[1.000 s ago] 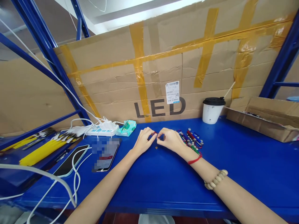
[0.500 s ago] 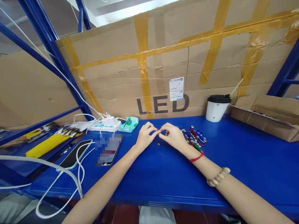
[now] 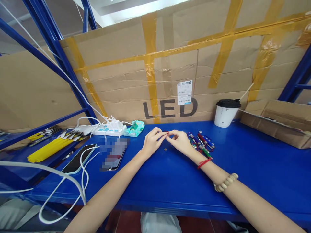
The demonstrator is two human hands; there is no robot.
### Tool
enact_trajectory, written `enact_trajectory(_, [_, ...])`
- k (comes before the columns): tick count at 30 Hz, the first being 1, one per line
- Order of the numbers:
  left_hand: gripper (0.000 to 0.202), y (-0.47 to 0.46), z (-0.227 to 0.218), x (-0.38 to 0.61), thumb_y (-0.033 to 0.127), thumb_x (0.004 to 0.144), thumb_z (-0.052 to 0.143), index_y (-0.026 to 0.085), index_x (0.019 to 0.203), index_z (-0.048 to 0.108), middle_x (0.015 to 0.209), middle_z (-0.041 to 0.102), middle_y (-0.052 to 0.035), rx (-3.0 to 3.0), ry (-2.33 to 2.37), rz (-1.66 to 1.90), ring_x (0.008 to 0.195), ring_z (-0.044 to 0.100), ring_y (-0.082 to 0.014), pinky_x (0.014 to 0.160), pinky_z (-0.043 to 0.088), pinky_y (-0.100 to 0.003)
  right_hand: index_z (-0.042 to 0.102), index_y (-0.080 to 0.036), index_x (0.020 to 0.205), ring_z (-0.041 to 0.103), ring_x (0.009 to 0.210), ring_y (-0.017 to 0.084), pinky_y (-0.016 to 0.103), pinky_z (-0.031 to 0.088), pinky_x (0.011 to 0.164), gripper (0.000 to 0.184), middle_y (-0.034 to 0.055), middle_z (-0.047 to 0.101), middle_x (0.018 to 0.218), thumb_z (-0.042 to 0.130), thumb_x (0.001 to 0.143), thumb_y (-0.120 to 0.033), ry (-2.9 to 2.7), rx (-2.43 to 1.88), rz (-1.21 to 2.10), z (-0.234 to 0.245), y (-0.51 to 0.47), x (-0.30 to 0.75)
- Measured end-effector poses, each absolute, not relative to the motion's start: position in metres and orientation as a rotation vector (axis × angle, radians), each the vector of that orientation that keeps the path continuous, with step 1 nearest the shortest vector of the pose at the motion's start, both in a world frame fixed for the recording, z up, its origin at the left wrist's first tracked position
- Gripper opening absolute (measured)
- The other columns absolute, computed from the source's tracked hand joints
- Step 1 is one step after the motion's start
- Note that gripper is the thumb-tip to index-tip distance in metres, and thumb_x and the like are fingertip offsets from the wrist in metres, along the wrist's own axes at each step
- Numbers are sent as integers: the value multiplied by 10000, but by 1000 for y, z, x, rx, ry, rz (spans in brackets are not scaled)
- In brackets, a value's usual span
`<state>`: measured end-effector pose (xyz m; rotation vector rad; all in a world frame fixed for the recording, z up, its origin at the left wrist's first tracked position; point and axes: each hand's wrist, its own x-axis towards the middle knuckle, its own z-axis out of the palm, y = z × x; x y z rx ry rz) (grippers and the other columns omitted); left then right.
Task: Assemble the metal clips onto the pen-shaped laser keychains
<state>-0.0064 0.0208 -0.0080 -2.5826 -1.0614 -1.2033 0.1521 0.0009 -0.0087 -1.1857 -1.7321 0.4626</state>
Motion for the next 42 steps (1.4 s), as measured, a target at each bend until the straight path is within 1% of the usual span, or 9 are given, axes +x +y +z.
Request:
enact_trajectory(4, [379,21,-7,-7,355,929,309,226,1016,655,895,556,-55,-2583,-1047,-1194,826,538,-126,761,455,-241,658,-126,842,475,465,111,236,376,456,406,18,581,557,527,738,-496,-1623,-1112,763,-7,0,150])
enact_trajectory(11, [258,17,-4,-7,322,890,431,250,978,663,881,530,-29,-2576,-1173,-1367,790,535,-107,709,447,-202,661,-132,812,384,406,74,210,297,413,488,-14,514,484,482,779,-585,-1523,-1152,805,-6,3,152])
enact_trajectory(16, [298,17,-1,-8,396,820,535,243,1072,576,909,546,-7,-2513,-1483,-1563,639,491,-85,664,452,-215,658,-137,830,410,419,76,206,325,419,479,-14,529,511,478,786,-578,-1543,-1146,736,-6,2,153])
enact_trajectory(21, [223,19,-3,-7,380,867,456,225,873,617,920,549,1,-2709,-1468,-1440,622,491,-76,621,437,-209,669,-127,949,466,471,84,219,374,421,482,50,639,738,530,751,-544,-1558,-1090,738,-2,-1,150])
enact_trajectory(23, [239,19,-4,-6,365,889,412,226,884,606,925,547,2,-2742,-1444,-1442,650,509,-79,625,435,-206,660,-120,1014,477,482,88,229,403,440,495,63,653,781,548,741,-518,-1564,-1067,736,-2,-1,150])
enact_trajectory(26, [249,19,-5,-5,367,900,385,227,908,590,917,549,5,-2782,-1436,-1442,681,526,-85,630,434,-206,643,-107,1074,484,484,94,251,438,474,503,76,668,793,543,753,-481,-1593,-1049,740,-3,0,150])
enact_trajectory(32, [263,24,-9,-3,412,872,432,218,818,600,874,533,12,-2848,-1428,-1409,636,501,-75,632,431,-207,640,-129,1109,519,507,118,284,468,534,452,77,689,840,511,797,-429,-1680,-1076,635,-10,3,152])
enact_trajectory(37, [301,28,-14,-1,355,907,341,191,732,524,755,506,11,-2846,-1456,-1478,656,508,-94,600,402,-213,668,-162,1068,605,743,175,313,480,702,377,68,686,860,465,841,-384,-1734,-1050,462,-10,3,153])
enact_trajectory(42, [327,23,-11,-2,320,925,259,188,685,438,716,519,10,-2847,-1532,-1477,683,519,-109,607,380,-219,668,-163,1069,603,710,166,293,478,658,374,57,672,786,444,863,-381,-1793,-1040,375,-9,2,153])
